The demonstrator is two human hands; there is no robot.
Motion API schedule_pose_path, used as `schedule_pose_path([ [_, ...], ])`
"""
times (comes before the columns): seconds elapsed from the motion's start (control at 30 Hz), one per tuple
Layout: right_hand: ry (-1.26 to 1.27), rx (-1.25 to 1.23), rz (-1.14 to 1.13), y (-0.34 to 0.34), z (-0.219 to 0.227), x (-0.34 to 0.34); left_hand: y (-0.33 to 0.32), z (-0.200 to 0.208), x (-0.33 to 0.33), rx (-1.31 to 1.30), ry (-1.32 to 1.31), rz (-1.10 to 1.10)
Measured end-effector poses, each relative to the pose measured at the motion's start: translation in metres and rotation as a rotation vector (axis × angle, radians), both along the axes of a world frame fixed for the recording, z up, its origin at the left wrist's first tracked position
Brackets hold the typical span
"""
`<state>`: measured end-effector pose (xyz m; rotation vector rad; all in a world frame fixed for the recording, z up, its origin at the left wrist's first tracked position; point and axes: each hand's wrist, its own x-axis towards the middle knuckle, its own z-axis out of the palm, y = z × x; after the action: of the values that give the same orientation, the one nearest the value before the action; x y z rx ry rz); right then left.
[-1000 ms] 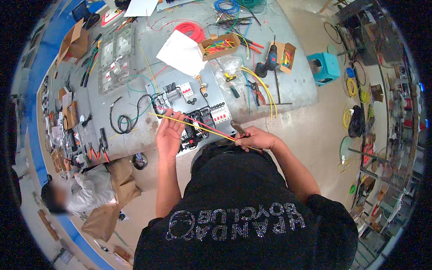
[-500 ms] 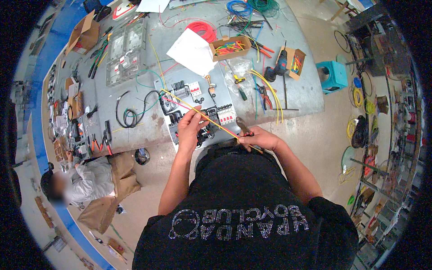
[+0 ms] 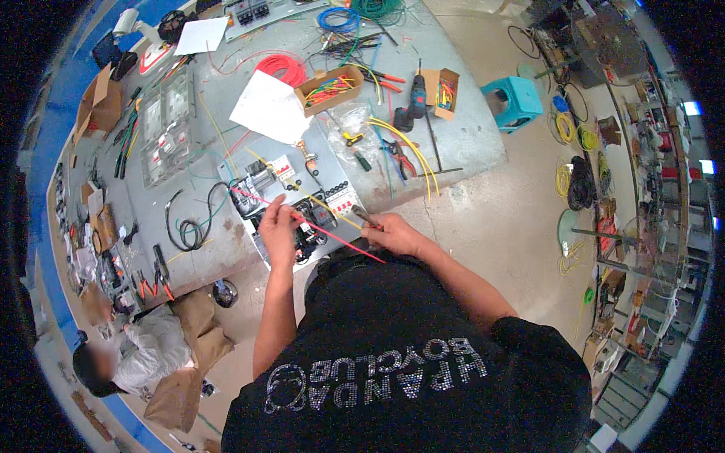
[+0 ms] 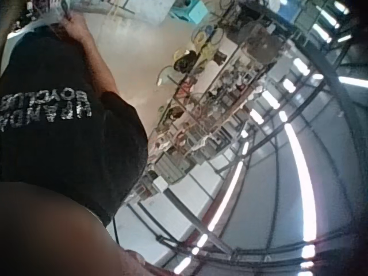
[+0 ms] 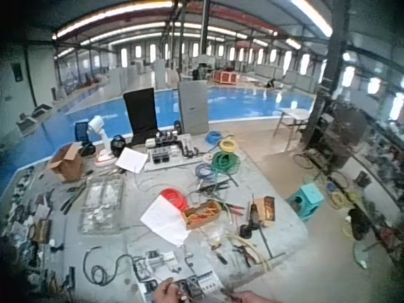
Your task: The person strips insulation from colored wires and connects them to terminals on an electrical panel. They use pliers to cut and strip wires, then insert the ends into the panel's connection points.
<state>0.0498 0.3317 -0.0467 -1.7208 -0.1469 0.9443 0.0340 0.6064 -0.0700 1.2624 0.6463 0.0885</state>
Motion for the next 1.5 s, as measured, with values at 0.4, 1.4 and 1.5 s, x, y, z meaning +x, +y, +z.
schedule_pose_path([
  [0.4,-0.183,-0.505,-0.623,-0.117,-0.194,0.053,0.1,0.012,-0.033,-0.044,-0.045,0.48],
  [1.4,-0.14,-1.085,-0.12,-0.045,-0.281,0.154,-0.069,0.058,-0.118,-0.301,0.196,0.504],
  [1.5,-0.17,-1.025,-0.058,-0.042,-0.273,0.158,-0.077,0.063,-0.119,-0.267,0.213,0.511],
])
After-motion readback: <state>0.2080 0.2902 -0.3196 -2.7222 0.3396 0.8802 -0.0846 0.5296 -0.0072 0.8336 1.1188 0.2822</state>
